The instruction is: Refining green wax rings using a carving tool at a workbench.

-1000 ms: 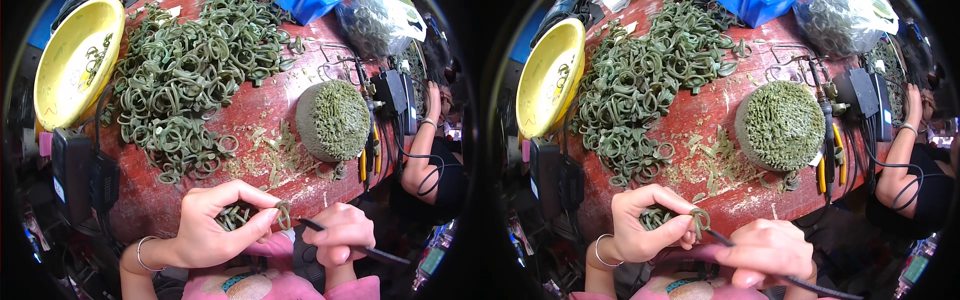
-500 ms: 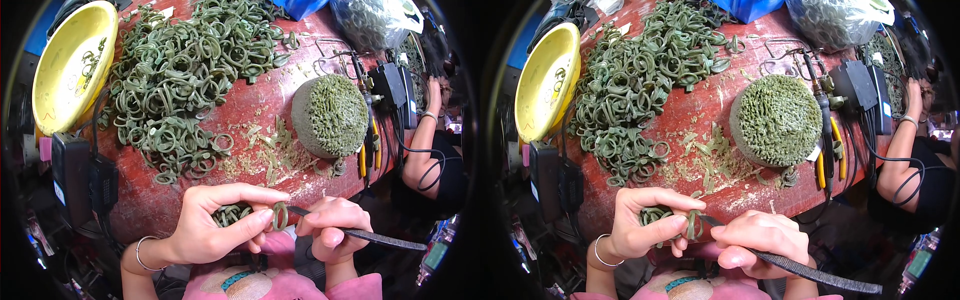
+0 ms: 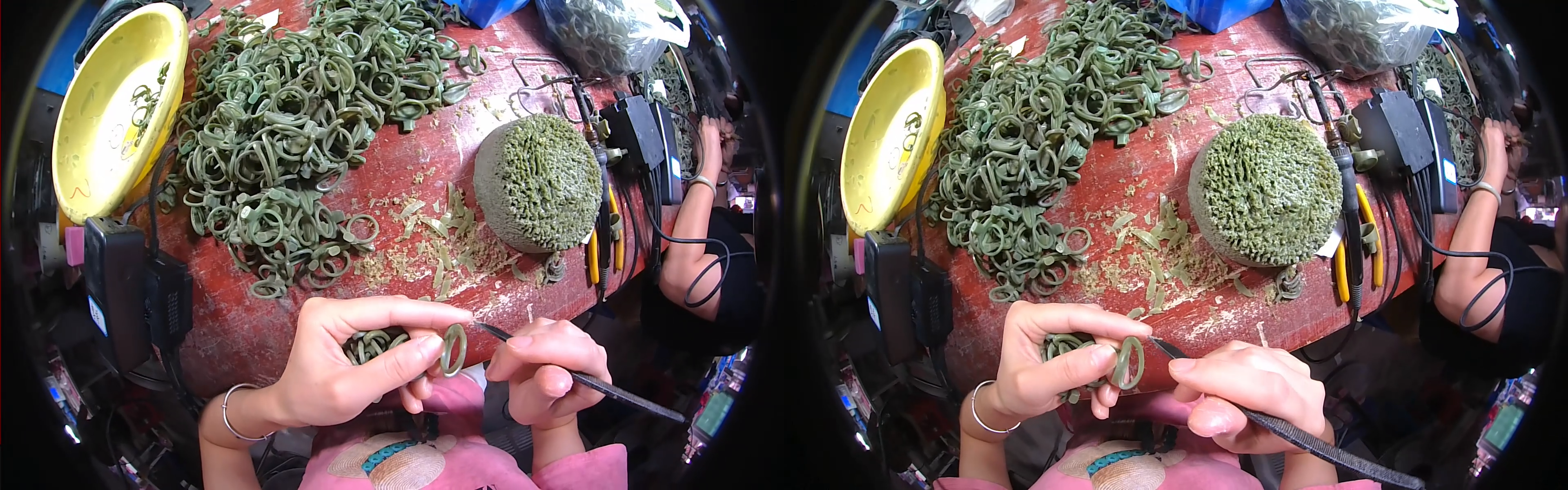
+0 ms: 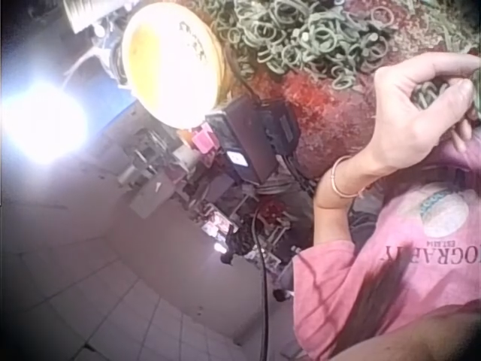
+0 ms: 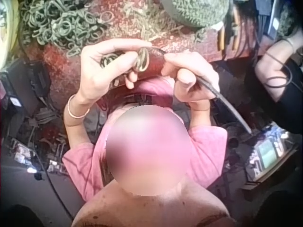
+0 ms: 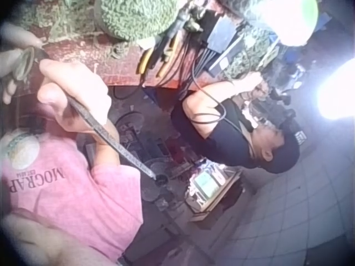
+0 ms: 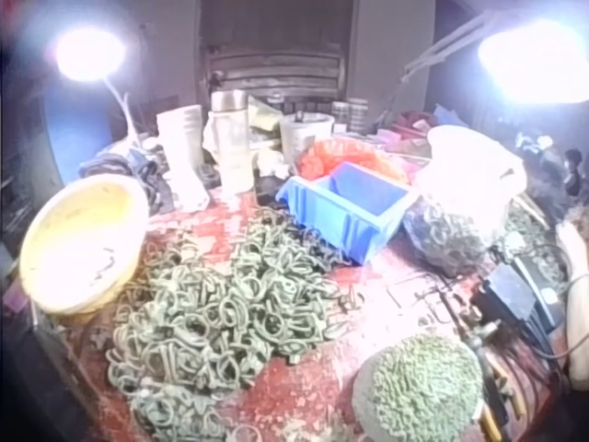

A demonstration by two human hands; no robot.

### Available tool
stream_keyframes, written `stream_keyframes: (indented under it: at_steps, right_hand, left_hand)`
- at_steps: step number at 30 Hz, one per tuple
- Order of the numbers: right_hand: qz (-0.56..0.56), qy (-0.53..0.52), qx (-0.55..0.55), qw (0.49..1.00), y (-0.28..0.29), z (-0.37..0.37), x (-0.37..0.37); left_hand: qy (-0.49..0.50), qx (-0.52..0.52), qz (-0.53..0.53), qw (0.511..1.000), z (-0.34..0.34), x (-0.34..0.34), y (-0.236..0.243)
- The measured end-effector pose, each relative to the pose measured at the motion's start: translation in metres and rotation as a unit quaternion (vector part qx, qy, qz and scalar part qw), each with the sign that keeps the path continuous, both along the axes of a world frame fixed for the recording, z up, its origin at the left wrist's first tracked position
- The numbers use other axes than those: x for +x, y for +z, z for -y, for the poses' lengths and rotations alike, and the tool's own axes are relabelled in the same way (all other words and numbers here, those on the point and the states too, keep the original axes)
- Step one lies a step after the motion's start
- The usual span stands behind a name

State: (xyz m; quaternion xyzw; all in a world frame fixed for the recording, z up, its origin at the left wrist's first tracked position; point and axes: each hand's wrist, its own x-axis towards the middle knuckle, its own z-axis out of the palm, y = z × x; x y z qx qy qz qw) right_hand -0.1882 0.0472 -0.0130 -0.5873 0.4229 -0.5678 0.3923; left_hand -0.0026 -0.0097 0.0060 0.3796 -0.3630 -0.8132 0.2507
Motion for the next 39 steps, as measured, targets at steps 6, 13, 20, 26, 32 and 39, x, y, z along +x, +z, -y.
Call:
stream_keyframes:
  at_steps: [6, 13, 20, 26, 32, 39]
  right_hand:
    - [-0.017, 0.001, 0.016, 1.000, 0.001, -0.007, 0.001]
    - [-0.001, -0.002, -0.024, 1.000, 0.000, -0.009, 0.006]
    - [-0.076, -0.009, 0.051, 0.996, -0.005, -0.012, 0.004]
    - [-0.164, -0.049, -0.044, 0.984, 0.009, -0.013, 0.018]
    - [-0.194, -0.057, -0.061, 0.977, 0.004, -0.012, 0.024]
    - [-0.166, -0.037, -0.040, 0.985, 0.007, -0.009, 0.022]
  left_hand:
    - [-0.023, 0.046, -0.044, 0.998, 0.002, 0.007, -0.005]
    - [-0.024, 0.048, -0.056, 0.997, 0.002, 0.006, -0.004]
    - [0.023, 0.050, -0.058, 0.997, 0.000, 0.002, -0.005]
    - [0.014, 0.023, -0.038, 0.999, 0.001, 0.000, 0.002]
    - [0.035, -0.049, -0.052, 0.997, -0.006, 0.003, -0.004]
    - [0.036, -0.067, -0.055, 0.996, -0.008, 0.002, -0.004]
